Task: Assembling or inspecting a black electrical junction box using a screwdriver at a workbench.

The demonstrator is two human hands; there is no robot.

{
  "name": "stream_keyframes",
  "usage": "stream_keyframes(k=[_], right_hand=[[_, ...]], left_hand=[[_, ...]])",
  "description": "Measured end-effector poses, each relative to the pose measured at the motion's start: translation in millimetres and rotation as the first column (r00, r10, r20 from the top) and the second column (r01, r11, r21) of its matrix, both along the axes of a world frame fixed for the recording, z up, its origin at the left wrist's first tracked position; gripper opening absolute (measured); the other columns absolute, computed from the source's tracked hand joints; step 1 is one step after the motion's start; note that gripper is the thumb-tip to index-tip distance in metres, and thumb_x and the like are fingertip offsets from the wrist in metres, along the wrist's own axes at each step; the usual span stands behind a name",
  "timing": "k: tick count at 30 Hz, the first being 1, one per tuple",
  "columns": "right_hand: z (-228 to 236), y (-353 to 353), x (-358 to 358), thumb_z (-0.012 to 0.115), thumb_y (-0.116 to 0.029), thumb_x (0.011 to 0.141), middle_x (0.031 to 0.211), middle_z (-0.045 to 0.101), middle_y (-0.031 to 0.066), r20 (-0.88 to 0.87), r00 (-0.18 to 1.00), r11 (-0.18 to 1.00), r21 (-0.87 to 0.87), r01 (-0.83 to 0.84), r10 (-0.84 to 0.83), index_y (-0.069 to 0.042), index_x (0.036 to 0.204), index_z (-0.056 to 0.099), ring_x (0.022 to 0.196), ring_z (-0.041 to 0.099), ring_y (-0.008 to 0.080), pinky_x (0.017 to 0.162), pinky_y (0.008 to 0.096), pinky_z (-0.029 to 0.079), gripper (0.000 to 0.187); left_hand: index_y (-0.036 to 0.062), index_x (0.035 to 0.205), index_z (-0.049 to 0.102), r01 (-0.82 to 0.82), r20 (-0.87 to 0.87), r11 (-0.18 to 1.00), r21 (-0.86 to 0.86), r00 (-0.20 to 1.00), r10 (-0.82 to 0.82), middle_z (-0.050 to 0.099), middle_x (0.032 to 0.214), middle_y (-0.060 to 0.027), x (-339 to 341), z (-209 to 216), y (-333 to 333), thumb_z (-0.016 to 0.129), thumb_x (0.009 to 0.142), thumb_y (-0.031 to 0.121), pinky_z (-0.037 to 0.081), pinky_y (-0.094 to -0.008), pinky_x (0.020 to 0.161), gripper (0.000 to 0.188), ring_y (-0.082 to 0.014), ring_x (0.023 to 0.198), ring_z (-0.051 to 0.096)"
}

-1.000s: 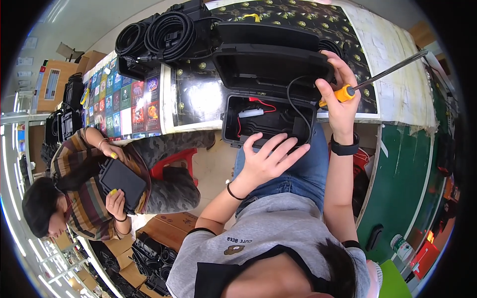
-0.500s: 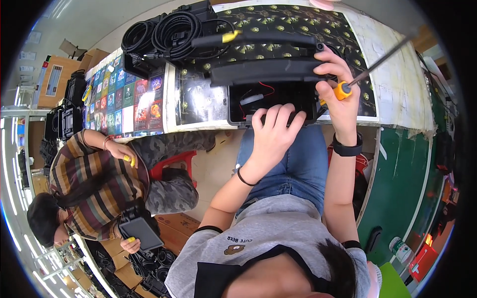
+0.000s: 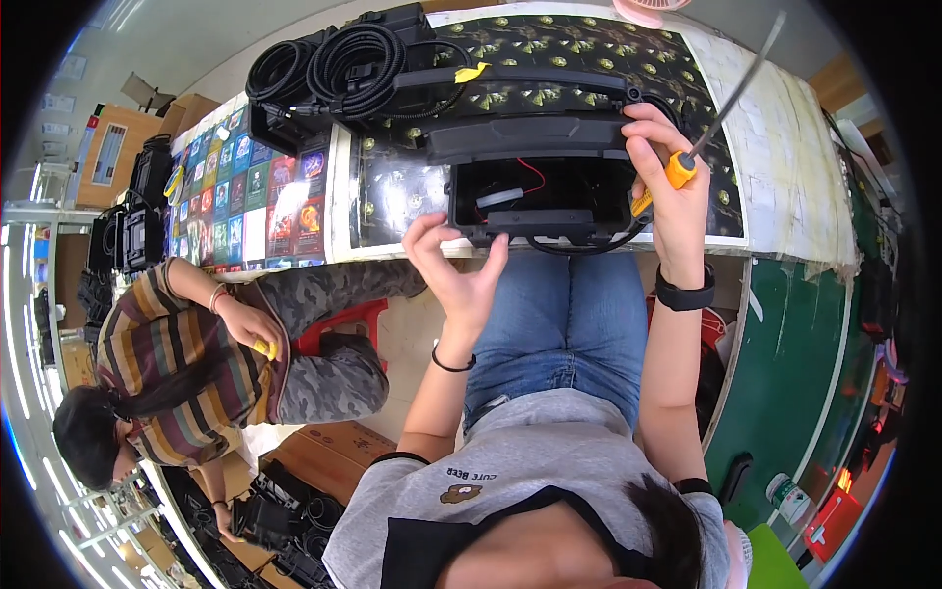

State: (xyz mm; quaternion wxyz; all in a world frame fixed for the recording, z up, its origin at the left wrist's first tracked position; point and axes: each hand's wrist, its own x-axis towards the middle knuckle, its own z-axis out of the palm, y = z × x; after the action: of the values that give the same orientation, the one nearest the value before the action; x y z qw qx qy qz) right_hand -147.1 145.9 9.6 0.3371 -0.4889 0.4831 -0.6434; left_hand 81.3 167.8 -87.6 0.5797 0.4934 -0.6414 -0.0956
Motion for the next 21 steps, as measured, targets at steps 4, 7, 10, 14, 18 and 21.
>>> stream_keyframes(k=[4,7,10,14,18,21], right_hand=[[10.7,-15.5,3.2,0.070,-0.023,0.093,0.120,0.068,-0.0020,-0.134,0.988,0.993,0.087,0.083,-0.070,-0.012,0.101,0.076,0.085,0.062,0.0032,0.055,0.0169,0.044,0.015],[11.8,-28.4,1.2,0.070,-0.025,0.093,0.117,0.070,-0.0026,-0.215,0.973,0.991,0.076,0.107,-0.088,-0.012,0.100,0.076,0.085,0.062,0.0043,0.054,0.0176,0.043,0.016],[8.1,-37.0,-4.4,0.070,-0.024,0.092,0.117,0.070,-0.0024,-0.253,0.966,0.992,0.096,0.087,-0.060,-0.012,0.100,0.077,0.084,0.062,0.0044,0.054,0.0185,0.043,0.016],[0.8,-36.1,-8.1,0.071,-0.023,0.092,0.117,0.070,-0.0008,-0.224,0.975,0.990,0.139,0.035,-0.003,-0.012,0.102,0.077,0.085,0.062,0.0052,0.055,0.0187,0.043,0.015],[-5.2,-27.8,-7.0,0.072,-0.022,0.091,0.118,0.069,0.0014,-0.213,0.977,0.991,0.130,-0.003,0.031,-0.013,0.103,0.077,0.088,0.062,0.0057,0.057,0.0186,0.043,0.015],[-10.0,-24.3,-5.7,0.072,-0.021,0.092,0.121,0.067,0.0007,-0.178,0.983,0.994,0.110,-0.014,0.034,-0.013,0.104,0.077,0.084,0.059,0.0043,0.056,0.0182,0.041,0.015]], left_hand=[[0.0069,0.115,0.041,0.135,-0.206,0.991,0.021,0.970,-0.128,0.041,0.129,-0.0128,-6.2,6.5,-19.6,0.082,0.074,-0.002,0.047,-0.0314,0.095,0.058,-0.0202,0.118,0.048],[0.0050,0.114,0.049,0.112,-0.278,0.993,0.039,0.956,-0.097,0.045,0.128,-0.0131,-8.9,12.2,-33.4,0.084,0.075,0.003,0.050,-0.0321,0.087,0.052,-0.0227,0.113,0.051],[0.0041,0.111,0.053,0.072,-0.139,0.994,0.082,0.988,-0.061,0.046,0.127,-0.0142,-8.5,23.9,-41.2,0.083,0.077,0.006,0.050,-0.0317,0.086,0.045,-0.0241,0.112,0.052],[0.0030,0.108,0.055,0.090,-0.134,0.986,0.140,0.988,-0.071,0.047,0.127,-0.0153,-7.5,36.8,-43.3,0.081,0.080,0.006,0.050,-0.0330,0.087,0.038,-0.0256,0.114,0.052],[0.0031,0.108,0.055,0.152,-0.194,0.977,0.151,0.974,-0.121,0.046,0.131,-0.0160,-2.6,34.4,-45.0,0.076,0.085,0.010,0.047,-0.0355,0.096,0.032,-0.0284,0.120,0.050],[0.0051,0.121,0.057,0.250,-0.104,0.960,0.127,0.966,-0.237,0.038,0.144,-0.0148,5.5,29.7,-43.8,0.067,0.093,0.016,0.036,-0.0403,0.109,0.032,-0.0305,0.131,0.043]])
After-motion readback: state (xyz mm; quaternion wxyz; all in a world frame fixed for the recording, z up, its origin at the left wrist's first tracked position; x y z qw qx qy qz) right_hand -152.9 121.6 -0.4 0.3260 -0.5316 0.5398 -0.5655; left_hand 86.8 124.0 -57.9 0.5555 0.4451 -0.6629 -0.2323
